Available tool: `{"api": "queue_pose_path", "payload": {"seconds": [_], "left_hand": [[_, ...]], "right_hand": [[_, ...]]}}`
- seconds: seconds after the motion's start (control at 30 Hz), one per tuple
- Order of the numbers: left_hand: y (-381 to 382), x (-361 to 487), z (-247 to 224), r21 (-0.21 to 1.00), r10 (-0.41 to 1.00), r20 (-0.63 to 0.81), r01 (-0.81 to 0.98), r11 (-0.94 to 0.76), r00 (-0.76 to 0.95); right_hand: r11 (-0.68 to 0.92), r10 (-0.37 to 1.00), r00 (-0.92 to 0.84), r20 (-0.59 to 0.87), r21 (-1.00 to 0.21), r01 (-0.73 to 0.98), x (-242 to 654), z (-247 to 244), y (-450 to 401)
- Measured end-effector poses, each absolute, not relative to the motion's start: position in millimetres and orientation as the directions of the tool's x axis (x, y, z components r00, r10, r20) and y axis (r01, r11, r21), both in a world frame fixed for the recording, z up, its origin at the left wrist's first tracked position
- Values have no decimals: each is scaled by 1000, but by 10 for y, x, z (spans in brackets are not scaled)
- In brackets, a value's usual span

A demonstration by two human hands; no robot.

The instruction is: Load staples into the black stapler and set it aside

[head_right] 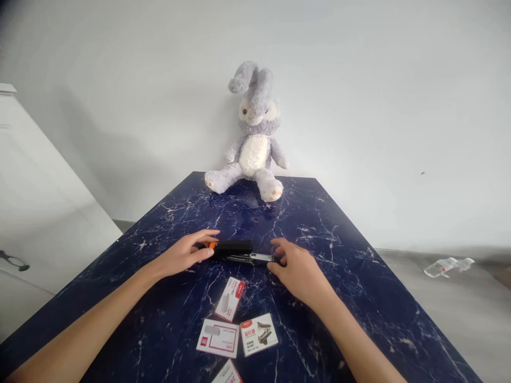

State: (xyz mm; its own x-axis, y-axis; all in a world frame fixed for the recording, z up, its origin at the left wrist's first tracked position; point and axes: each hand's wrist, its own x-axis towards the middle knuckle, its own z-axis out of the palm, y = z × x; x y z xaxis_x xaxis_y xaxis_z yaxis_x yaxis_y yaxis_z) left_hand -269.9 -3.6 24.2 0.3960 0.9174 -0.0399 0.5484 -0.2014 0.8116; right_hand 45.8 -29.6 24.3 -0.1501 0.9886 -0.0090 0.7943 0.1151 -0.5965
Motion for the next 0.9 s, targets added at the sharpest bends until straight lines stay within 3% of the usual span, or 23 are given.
{"api": "queue_pose_path", "payload": {"seconds": [0.13, 0.3, 0.53, 0.67, 0.8, 0.9], "left_hand": [[-66, -2673, 196, 677, 931, 21, 680, -281, 364], [-57, -2605, 99, 582, 933, 87, 742, -331, 348], [-60, -2597, 127, 614, 931, 100, 715, -334, 350], [-89, -2527, 176, 612, 938, 94, 723, -320, 335], [-209, -2320, 201, 601, 921, 160, 705, -376, 355], [-338, -2178, 214, 635, 922, 164, 678, -371, 351]], "right_hand": [[74, 994, -107, -21, -592, 803, 318, 324, -485], [238, 968, -240, 68, -548, 802, -28, 243, -665], [318, 943, -320, 91, -529, 787, -97, 281, -670], [319, 934, -351, 63, -588, 744, -93, 283, -627], [247, 952, -304, 36, -676, 694, -75, 247, -546], [219, 971, -227, 74, -655, 723, 4, 277, -507]]}}
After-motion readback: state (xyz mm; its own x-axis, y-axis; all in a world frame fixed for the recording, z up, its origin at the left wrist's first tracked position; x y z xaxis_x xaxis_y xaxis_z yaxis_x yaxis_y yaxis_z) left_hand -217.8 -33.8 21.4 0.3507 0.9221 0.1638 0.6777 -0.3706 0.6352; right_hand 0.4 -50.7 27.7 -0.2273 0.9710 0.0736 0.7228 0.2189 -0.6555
